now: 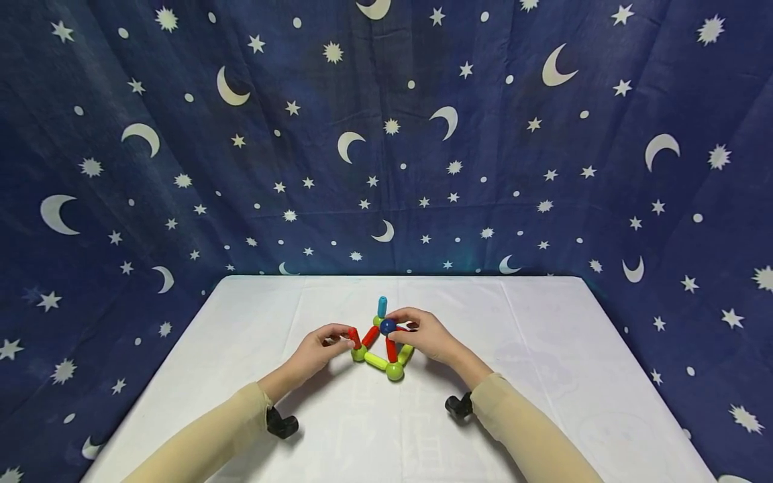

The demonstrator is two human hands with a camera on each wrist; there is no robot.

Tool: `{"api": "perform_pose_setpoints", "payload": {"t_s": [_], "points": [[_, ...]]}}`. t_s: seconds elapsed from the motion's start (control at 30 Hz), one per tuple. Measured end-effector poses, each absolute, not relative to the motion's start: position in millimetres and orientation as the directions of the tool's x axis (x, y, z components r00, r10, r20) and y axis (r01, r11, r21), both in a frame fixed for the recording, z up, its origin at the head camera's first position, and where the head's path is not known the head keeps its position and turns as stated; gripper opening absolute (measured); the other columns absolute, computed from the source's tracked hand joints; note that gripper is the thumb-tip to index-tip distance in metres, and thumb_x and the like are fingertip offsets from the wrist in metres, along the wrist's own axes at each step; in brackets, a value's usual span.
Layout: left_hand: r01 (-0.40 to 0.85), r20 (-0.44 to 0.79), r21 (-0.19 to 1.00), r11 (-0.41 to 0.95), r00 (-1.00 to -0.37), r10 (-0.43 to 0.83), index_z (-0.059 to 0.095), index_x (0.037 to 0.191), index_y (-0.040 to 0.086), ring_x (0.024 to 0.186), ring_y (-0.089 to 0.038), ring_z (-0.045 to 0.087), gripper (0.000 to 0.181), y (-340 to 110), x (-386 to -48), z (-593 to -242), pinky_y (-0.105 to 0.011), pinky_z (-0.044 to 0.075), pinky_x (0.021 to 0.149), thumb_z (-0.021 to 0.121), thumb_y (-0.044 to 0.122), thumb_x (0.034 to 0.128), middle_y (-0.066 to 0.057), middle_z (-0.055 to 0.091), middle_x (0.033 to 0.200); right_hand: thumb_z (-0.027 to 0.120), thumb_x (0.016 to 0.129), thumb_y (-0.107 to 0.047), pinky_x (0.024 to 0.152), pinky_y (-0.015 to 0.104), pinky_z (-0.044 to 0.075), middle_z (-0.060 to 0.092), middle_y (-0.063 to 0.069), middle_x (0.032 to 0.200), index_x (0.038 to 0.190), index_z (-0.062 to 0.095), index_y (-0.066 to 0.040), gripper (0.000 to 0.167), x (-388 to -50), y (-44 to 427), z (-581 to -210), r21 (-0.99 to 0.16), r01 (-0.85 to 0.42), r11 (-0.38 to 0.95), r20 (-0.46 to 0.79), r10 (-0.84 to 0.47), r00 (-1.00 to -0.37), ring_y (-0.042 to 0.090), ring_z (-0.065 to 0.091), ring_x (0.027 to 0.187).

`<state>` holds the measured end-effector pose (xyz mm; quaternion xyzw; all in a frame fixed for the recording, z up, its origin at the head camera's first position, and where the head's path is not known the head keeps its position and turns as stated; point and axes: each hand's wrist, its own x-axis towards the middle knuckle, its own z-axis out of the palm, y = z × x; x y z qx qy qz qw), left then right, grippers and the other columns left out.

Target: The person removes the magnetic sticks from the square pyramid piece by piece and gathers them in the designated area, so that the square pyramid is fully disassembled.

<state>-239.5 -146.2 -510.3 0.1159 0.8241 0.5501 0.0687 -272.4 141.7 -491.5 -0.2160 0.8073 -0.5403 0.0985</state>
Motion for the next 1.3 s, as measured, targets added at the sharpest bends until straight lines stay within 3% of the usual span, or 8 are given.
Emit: {"api": "perform_pose_setpoints", "payload": {"t_s": [0.2, 0.43, 0.63, 0.73, 0.87, 1.03, 1.2, 1.3], "points": [[0.200, 0.027, 0.777, 0.597, -0.958, 0.286, 0.072, 0.114, 0.015, 0.098, -0.018, 0.051, 0.033, -135, -241, -516, -0.039, 0.043, 0.086, 0.080, 0.036, 0.0901, 0.007, 0.067, 0.102, 0.075, 0.095, -0.031, 0.102, 0.046, 0.046, 0.067, 0.001, 0.125, 0.139, 0.064, -0.016, 0.047, -270, 142, -489, -0.915, -0.240, 0.325, 0.062, -0.474, -0.878, 0.025, 0.059, 0.117], [0.176, 0.095, 0.740, 0.649, -0.983, 0.159, 0.072, 0.107, 0.011, 0.079, -0.013, 0.055, 0.026, -122, -257, -518, -0.032, 0.045, 0.074, 0.079, 0.030, 0.0899, 0.006, 0.066, 0.087, 0.071, 0.098, -0.034, 0.092, 0.039, 0.053, 0.065, 0.004, 0.131, 0.140, 0.064, -0.017, 0.046, -266, 146, -491, -0.922, -0.193, 0.336, 0.020, -0.455, -0.890, 0.024, 0.062, 0.111], [0.113, 0.083, 0.723, 0.682, -0.994, 0.076, 0.071, 0.099, 0.013, 0.075, -0.012, 0.058, 0.024, -108, -275, -510, -0.032, 0.046, 0.072, 0.077, 0.035, 0.0912, 0.005, 0.067, 0.083, 0.073, 0.097, -0.031, 0.098, 0.045, 0.050, 0.070, 0.003, 0.120, 0.132, 0.066, -0.016, 0.039, -261, 145, -492, -0.948, -0.150, 0.281, 0.024, -0.406, -0.914, 0.023, 0.065, 0.109], [0.117, 0.090, 0.773, 0.623, -0.993, 0.075, 0.071, 0.100, 0.013, 0.080, -0.014, 0.059, 0.021, -104, -277, -507, -0.033, 0.048, 0.074, 0.074, 0.033, 0.0943, 0.003, 0.068, 0.088, 0.073, 0.097, -0.031, 0.103, 0.050, 0.047, 0.071, 0.004, 0.119, 0.132, 0.066, -0.013, 0.040, -259, 142, -494, -0.961, -0.137, 0.242, 0.033, -0.389, -0.921, 0.023, 0.066, 0.112], [0.156, 0.092, 0.883, 0.443, -0.982, 0.162, 0.072, 0.110, 0.014, 0.095, -0.017, 0.058, 0.022, -99, -267, -509, -0.035, 0.050, 0.084, 0.069, 0.033, 0.0987, 0.003, 0.068, 0.103, 0.073, 0.098, -0.029, 0.106, 0.052, 0.044, 0.071, 0.005, 0.120, 0.138, 0.062, -0.010, 0.046, -257, 140, -495, -0.968, -0.116, 0.222, 0.027, -0.368, -0.929, 0.024, 0.066, 0.115], [0.167, 0.085, 0.943, 0.288, -0.957, 0.278, 0.070, 0.119, 0.015, 0.107, -0.018, 0.058, 0.033, -91, -250, -511, -0.039, 0.046, 0.094, 0.074, 0.038, 0.0957, 0.002, 0.067, 0.114, 0.073, 0.098, -0.028, 0.102, 0.048, 0.049, 0.070, 0.005, 0.121, 0.139, 0.063, -0.012, 0.046, -257, 139, -497, -0.965, -0.131, 0.228, 0.049, -0.332, -0.942, 0.024, 0.065, 0.114], [0.134, 0.079, 0.964, 0.229, -0.969, 0.233, 0.070, 0.116, 0.011, 0.097, -0.018, 0.060, 0.032, -84, -245, -516, -0.032, 0.049, 0.084, 0.077, 0.033, 0.0938, -0.002, 0.066, 0.106, 0.074, 0.097, -0.029, 0.090, 0.035, 0.051, 0.071, 0.004, 0.120, 0.136, 0.066, -0.016, 0.043, -257, 134, -500, -0.957, -0.151, 0.250, 0.062, -0.332, -0.941, 0.022, 0.062, 0.108], [0.120, 0.081, 0.975, 0.189, -0.976, 0.202, 0.070, 0.114, 0.009, 0.090, -0.018, 0.061, 0.030, -83, -245, -518, -0.027, 0.052, 0.073, 0.077, 0.030, 0.0937, -0.004, 0.067, 0.102, 0.075, 0.096, -0.031, 0.076, 0.030, 0.048, 0.071, 0.002, 0.118, 0.136, 0.067, -0.017, 0.043, -256, 131, -500, -0.956, -0.152, 0.249, 0.063, -0.334, -0.941, 0.023, 0.060, 0.100]]}}
